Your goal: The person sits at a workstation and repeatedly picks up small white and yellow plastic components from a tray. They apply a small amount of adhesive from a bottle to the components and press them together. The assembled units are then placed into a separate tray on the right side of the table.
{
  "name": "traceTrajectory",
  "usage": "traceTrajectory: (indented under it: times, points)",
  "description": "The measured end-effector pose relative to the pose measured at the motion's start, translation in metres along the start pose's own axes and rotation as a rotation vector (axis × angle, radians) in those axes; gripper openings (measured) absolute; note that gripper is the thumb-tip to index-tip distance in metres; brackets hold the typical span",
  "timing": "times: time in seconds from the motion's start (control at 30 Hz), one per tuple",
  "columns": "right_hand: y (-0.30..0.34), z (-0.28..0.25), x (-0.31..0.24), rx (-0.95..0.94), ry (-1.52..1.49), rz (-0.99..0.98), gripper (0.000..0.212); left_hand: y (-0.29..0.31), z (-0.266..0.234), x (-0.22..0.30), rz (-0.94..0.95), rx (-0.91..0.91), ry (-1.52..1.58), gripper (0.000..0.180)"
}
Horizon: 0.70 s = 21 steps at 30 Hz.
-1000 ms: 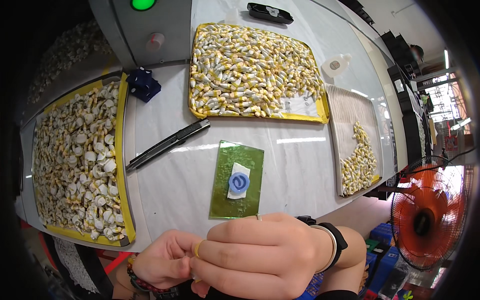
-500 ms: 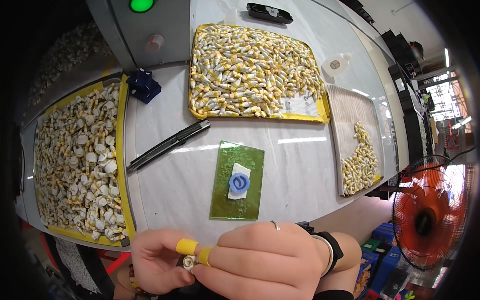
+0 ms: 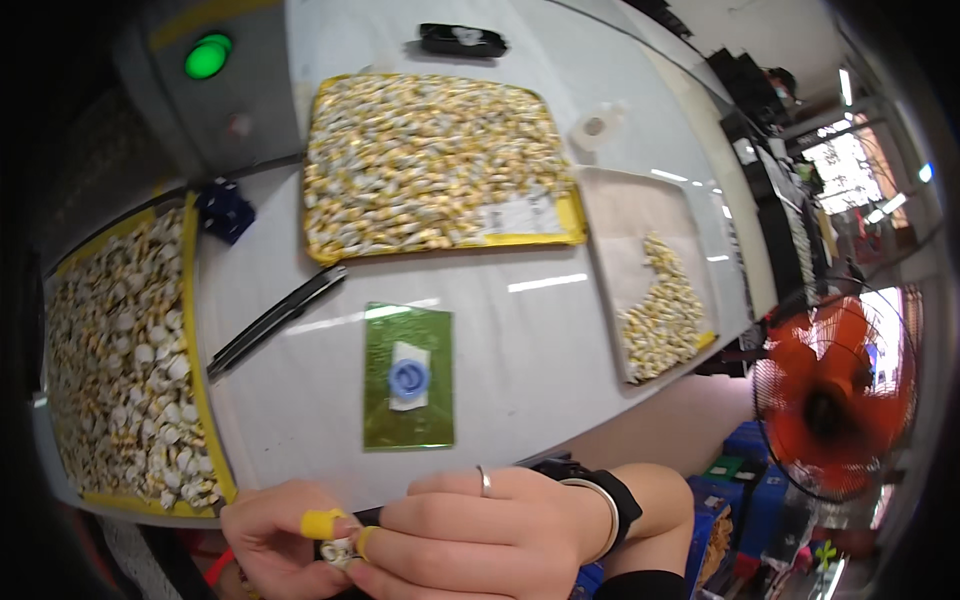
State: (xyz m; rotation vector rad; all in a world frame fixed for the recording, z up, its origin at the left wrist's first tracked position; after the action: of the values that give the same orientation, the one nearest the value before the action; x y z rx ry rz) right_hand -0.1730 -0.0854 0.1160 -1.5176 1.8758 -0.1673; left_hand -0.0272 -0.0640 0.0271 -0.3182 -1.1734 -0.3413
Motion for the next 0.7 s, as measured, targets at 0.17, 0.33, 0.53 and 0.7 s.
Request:
traceTrajectory:
  times: [0.17,0.33,0.53,0.7]
  points:
    - [0.034,-0.077,0.031,0.483,0.573,0.218,0.007,0.009,-0.006,-0.009,-0.135,0.086,0.225,0.033]
    - [0.124,-0.145,0.129,-0.023,0.751,0.856,0.011,0.015,-0.012,-0.031,-0.296,0.183,0.448,0.036]
    - [0.187,-0.127,0.17,-0.18,0.558,0.958,0.009,0.017,-0.007,-0.024,-0.379,0.095,0.481,0.044]
    - [0.178,-0.124,0.164,-0.12,0.647,0.876,0.01,0.021,-0.011,-0.033,-0.413,0.033,0.547,0.043]
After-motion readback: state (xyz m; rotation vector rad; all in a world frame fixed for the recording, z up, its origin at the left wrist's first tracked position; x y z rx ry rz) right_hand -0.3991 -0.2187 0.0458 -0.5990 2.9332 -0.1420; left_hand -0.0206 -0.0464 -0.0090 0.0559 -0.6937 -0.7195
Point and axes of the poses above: each hand's wrist, its own y-axis away from the middle knuckle, its own z-axis out of the palm, x = y × z, the point moved 6 cm from there along -y, towards the middle knuckle, and after that the axes turned 9 degrees about -z, right-handed, at the moved point
